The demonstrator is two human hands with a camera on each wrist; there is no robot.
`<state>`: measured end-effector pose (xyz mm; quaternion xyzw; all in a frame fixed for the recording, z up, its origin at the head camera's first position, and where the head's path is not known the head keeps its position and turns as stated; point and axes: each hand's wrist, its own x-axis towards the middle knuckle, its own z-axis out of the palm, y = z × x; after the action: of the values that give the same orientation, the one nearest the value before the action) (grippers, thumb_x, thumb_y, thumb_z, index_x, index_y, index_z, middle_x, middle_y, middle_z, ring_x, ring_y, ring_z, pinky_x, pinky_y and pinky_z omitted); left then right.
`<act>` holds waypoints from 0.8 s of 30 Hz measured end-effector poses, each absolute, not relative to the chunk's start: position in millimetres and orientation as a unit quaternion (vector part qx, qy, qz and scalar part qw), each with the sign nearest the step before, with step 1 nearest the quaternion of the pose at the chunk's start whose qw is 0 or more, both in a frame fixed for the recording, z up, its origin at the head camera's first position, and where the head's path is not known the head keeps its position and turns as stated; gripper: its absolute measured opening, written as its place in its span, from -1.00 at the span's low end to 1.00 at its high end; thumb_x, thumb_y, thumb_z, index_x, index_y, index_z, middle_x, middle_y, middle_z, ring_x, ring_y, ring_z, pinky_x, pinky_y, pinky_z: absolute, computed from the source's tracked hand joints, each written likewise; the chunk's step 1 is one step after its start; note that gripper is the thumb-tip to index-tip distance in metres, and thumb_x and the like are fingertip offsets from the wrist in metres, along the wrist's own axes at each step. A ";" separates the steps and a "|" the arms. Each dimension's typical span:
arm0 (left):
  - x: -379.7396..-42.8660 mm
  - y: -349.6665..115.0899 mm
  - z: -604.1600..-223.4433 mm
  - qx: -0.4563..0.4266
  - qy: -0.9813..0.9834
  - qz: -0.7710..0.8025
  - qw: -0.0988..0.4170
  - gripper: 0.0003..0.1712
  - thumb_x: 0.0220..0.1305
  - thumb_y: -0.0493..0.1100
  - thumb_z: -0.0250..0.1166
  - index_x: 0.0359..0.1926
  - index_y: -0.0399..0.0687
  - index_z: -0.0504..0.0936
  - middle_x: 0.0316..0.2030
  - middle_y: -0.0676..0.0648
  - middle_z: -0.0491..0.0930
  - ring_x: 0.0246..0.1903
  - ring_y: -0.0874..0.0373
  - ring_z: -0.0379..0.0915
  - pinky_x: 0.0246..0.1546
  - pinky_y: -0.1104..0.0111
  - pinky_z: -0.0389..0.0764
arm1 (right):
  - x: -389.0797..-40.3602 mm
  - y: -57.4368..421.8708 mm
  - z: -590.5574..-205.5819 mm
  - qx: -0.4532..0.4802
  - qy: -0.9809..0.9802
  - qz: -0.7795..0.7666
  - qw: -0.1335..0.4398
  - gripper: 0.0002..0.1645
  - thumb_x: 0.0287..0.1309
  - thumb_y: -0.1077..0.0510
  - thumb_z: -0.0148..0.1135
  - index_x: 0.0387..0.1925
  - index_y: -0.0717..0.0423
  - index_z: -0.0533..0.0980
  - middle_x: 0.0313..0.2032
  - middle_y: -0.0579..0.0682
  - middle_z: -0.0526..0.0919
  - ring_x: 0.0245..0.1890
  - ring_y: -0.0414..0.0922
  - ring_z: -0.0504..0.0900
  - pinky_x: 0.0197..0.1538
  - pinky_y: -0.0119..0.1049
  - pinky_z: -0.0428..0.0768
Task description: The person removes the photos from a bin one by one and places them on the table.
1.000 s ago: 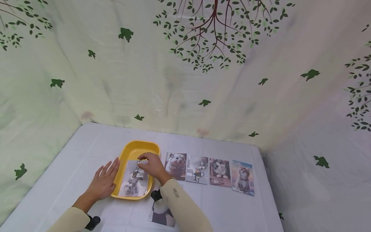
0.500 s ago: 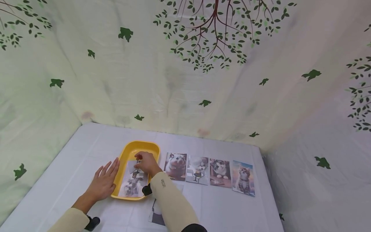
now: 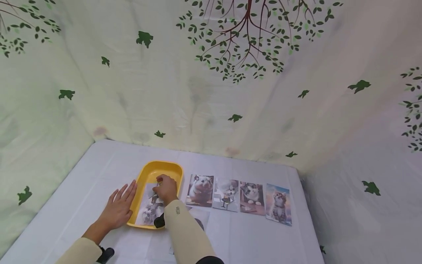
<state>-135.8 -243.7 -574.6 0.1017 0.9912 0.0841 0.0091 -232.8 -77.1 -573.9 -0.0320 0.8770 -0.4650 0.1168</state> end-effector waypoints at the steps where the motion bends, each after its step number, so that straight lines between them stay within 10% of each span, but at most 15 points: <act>1: -135.8 -243.5 -574.0 0.103 0.991 0.085 0.007 -0.07 0.09 -0.21 0.15 0.45 -0.34 -0.05 0.47 -0.26 -0.07 0.40 -0.27 -0.15 0.35 -0.19 -0.10 | -232.7 -77.4 -573.8 -0.027 0.879 -0.461 0.119 -0.63 -0.05 0.22 0.47 -0.12 0.09 0.62 -0.23 -0.15 0.66 -0.19 -0.19 0.56 0.03 -0.27 0.57; 24: -135.2 -243.4 -575.7 0.101 0.992 0.078 -0.005 -0.08 0.08 -0.20 0.18 0.42 -0.36 0.00 0.45 -0.26 -0.04 0.39 -0.28 -0.12 0.34 -0.19 -0.07 | -231.4 -76.4 -576.8 -0.021 0.874 -0.476 0.100 -0.70 -0.04 0.15 0.46 -0.18 0.04 0.67 -0.43 -0.28 0.60 -0.26 -0.23 0.47 0.15 -0.19 0.35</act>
<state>-135.2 -243.4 -575.7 0.1011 0.9918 0.0782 -0.0052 -231.4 -76.4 -576.8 -0.0213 0.8737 -0.4757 0.0996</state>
